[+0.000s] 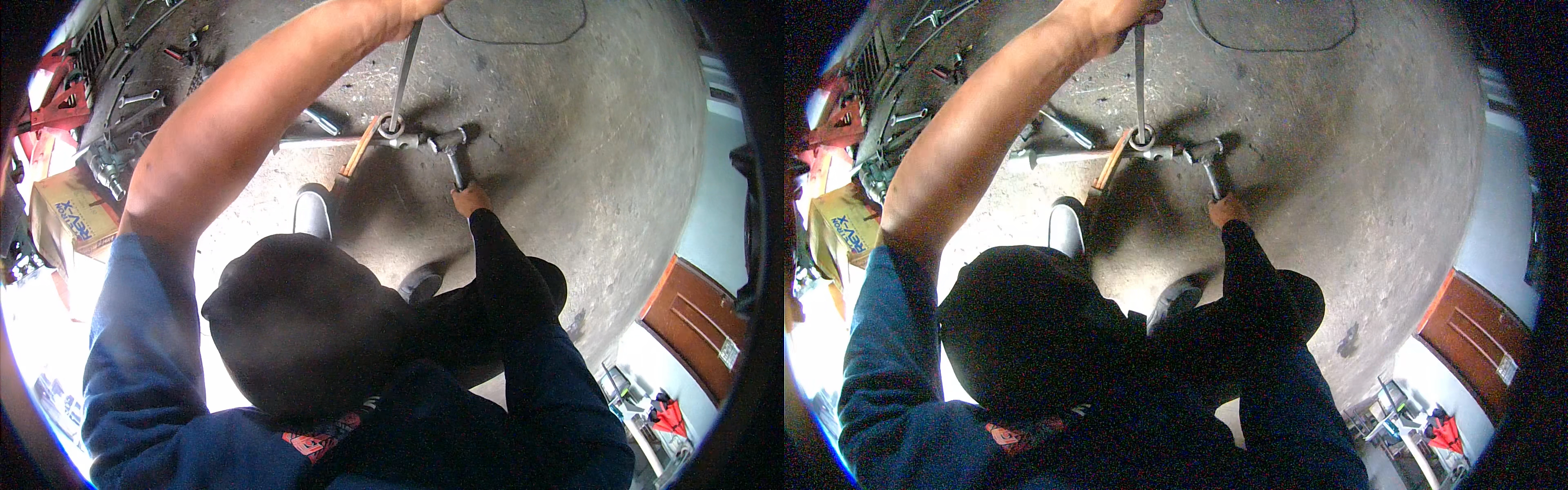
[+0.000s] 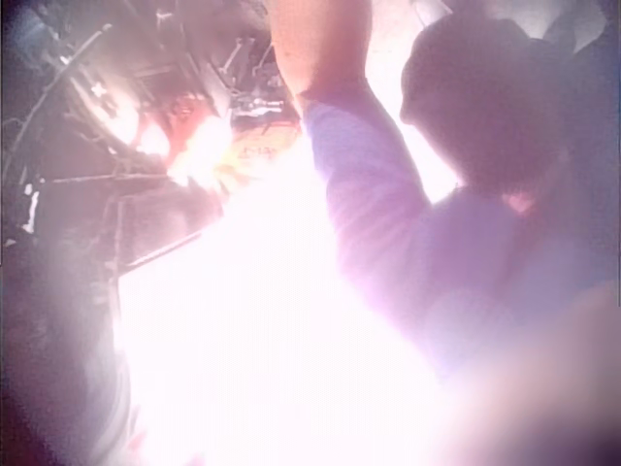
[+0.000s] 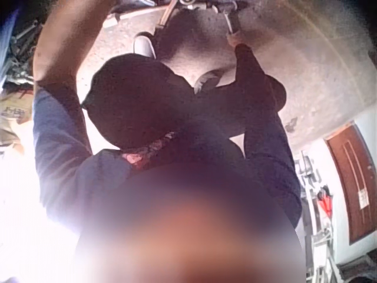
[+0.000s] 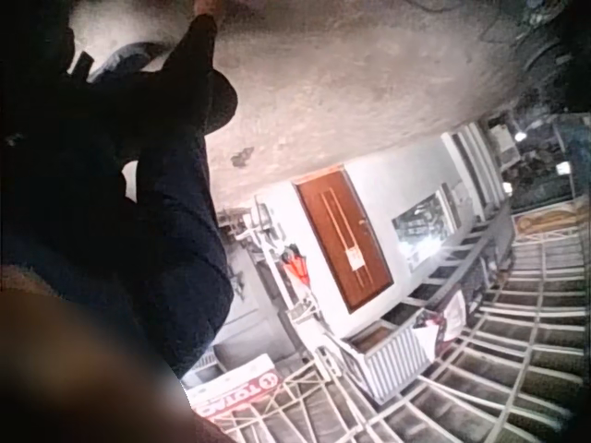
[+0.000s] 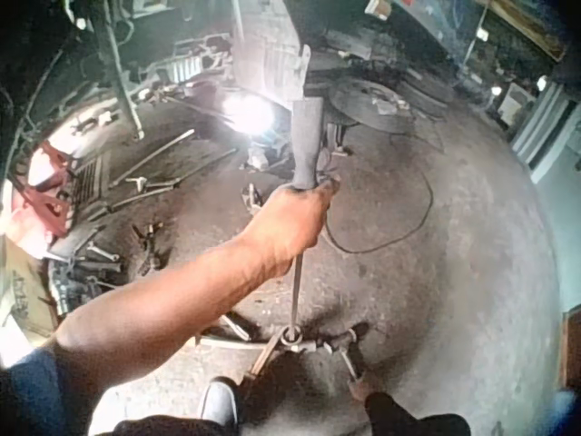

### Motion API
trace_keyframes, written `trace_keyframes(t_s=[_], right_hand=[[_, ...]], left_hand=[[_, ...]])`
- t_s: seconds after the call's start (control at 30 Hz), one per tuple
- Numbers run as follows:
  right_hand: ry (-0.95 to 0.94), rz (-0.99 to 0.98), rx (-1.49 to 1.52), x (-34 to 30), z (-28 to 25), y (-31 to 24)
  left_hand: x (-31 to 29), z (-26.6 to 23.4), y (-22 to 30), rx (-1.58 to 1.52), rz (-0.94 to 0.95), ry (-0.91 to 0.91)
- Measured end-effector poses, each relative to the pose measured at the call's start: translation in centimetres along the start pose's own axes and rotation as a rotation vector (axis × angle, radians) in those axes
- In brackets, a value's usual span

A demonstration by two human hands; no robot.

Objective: The person uses a hammer to repeatedly strike a metal leaf spring component on the garage floor, attempting to separate or adjust its parts. The person kneels while working and handles the spring and hammer throughout the clip.

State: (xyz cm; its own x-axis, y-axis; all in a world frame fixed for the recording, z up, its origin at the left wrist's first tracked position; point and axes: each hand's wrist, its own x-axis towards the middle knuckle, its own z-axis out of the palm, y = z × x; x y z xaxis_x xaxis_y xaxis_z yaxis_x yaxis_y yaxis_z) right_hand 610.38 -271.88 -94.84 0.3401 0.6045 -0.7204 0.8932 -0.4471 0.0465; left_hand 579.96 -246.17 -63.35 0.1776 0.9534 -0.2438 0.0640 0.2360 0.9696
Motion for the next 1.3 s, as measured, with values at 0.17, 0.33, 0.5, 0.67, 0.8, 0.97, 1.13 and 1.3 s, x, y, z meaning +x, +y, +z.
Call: trace_keyframes(t_s=[0.17, 0.33, 0.5, 0.67, 0.8, 0.97, 1.13, 1.3], right_hand=[[0.020, -0.008, -0.042, 0.3, -0.1, -0.7], [0.059, -0.037, -0.063, 1.0, 0.3, -0.8], [0.036, -0.005, -0.059, 0.7, 0.1, -1.1], [0.123, -0.081, -0.078, -0.2, -0.6, -1.8], [0.106, -0.152, -0.034, -0.7, -1.2, -2.0], [0.086, -0.212, 0.082, -1.8, -4.4, -1.4], [0.025, -0.328, 0.082, -7.0, -15.3, -1.4], [-0.121, -0.241, 0.458, -21.6, -32.5, -3.7]], left_hand=[[3.7, -0.1, -0.2, -0.067, -0.043, 0.093], [4.9, -0.7, 0.6, -0.079, -0.071, 0.087], [5.6, -0.4, 0.3, -0.102, -0.047, 0.035], [4.0, -0.8, 1.0, -0.178, -0.069, -0.080], [1.7, -0.2, 3.6, -0.151, -0.160, -0.044], [1.4, -0.9, 4.4, -0.234, 0.085, -0.043], [1.6, -0.5, 3.6, -0.147, 0.064, 0.097], [0.0, -0.9, 6.0, 0.243, -0.091, 0.152]])
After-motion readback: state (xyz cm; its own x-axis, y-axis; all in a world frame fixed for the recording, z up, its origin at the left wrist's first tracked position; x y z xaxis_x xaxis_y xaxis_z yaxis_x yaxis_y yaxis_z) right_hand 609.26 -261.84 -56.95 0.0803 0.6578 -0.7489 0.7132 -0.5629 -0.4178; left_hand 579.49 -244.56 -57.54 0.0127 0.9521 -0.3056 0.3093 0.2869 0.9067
